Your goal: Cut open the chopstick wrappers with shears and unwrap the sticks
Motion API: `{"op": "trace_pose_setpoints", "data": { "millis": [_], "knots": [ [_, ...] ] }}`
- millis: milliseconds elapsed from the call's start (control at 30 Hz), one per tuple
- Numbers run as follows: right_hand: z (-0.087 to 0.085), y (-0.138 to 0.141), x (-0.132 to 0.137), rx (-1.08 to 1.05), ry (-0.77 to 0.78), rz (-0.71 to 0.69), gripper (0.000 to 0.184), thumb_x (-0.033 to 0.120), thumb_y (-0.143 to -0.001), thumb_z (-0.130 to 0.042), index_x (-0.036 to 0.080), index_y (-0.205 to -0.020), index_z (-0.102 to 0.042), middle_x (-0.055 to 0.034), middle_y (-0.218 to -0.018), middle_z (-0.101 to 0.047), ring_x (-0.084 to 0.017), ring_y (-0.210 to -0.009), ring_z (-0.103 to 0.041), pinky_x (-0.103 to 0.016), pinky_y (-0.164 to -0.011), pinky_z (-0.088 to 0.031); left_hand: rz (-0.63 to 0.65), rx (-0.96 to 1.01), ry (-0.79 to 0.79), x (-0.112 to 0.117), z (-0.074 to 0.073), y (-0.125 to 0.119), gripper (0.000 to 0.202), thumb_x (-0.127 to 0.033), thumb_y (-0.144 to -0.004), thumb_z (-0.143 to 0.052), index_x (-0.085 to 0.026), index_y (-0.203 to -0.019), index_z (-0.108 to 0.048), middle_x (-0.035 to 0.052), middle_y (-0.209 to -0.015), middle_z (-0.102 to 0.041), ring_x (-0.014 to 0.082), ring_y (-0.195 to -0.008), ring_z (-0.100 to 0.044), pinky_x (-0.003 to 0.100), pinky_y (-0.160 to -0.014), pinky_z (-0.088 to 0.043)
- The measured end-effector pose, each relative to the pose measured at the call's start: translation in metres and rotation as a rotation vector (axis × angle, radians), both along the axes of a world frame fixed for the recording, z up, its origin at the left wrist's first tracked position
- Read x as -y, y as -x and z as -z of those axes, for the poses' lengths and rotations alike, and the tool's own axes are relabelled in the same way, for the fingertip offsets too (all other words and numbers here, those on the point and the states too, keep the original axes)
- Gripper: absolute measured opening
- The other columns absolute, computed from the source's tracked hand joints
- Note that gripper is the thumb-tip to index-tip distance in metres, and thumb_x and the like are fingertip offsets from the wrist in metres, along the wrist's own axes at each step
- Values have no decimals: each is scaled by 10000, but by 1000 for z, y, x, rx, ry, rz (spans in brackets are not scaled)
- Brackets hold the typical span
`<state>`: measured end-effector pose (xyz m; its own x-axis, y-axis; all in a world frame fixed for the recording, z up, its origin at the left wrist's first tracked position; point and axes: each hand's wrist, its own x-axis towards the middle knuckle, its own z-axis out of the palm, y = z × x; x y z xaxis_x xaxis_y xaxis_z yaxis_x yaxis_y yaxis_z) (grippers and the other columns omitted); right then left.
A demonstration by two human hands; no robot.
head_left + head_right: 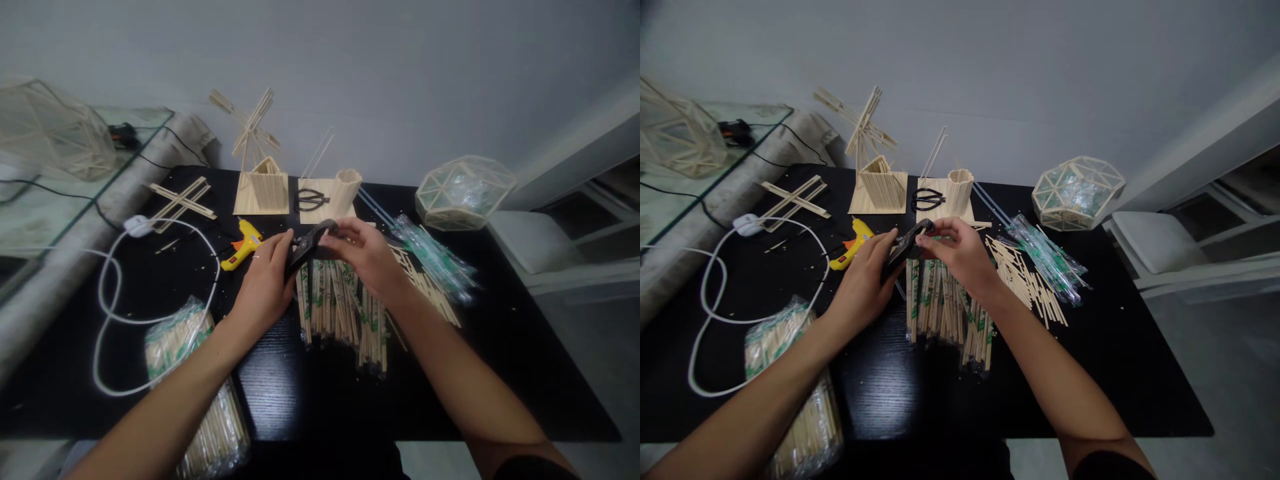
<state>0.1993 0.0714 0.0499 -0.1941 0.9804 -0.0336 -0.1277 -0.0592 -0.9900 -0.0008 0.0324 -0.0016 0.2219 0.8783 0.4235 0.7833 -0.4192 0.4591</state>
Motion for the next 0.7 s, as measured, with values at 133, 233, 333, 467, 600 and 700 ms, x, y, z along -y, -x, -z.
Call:
{"op": "trace_pose_setpoints", "data": {
  "millis": [133,233,333,467,600,700],
  "knots": [
    [-2,0,2,24,108,-98,386,529,-730,-865,201,-729,-660,0,-727,-608,-133,-639,-568,-304,-567,-555,-15,-47,-33,0,-2,1,665,-137,-945,-587,-166,-1570,-359,212,-1437,-552,363,-1352,-541,593,-1137,-477],
    [-4,1,5,-3,130,-65,389,528,-684,-896,215,-687,-665,31,-661,-509,-113,-588,-461,-271,-492,-441,-24,-72,-41,0,-5,1,713,-102,-918,-589,-187,-1580,-336,212,-1452,-539,373,-1356,-539,603,-1126,-482],
    [-2,3,7,-36,149,-75,377,525,-695,-893,224,-688,-666,36,-660,-483,-109,-578,-413,-273,-482,-366,-20,-72,-41,0,-6,1,729,-67,-893,-585,-169,-1571,-337,220,-1482,-515,378,-1386,-514,592,-1145,-471],
    [0,3,5,-23,157,-93,363,533,-723,-866,232,-699,-665,23,-681,-530,-120,-580,-423,-291,-496,-350,-21,-34,-36,0,-8,0,673,-56,-878,-588,-189,-1510,-397,196,-1445,-535,365,-1366,-527,596,-1151,-463],
    [-5,-6,-1,25,147,-130,293,455,-727,-852,214,-717,-685,11,-703,-567,-123,-588,-459,-295,-506,-380,-12,7,-30,-1,-7,0,527,-88,-901,-587,-176,-1406,-465,189,-1359,-570,347,-1307,-554,584,-1117,-488],
    [-13,-17,-6,-7,145,-82,188,348,-713,-805,207,-752,-687,1,-710,-584,-142,-620,-522,-289,-501,-403,-4,22,-27,-2,-5,1,444,-108,-918,-593,-171,-1343,-482,181,-1331,-580,335,-1302,-557,557,-1117,-489]
  ]
}}
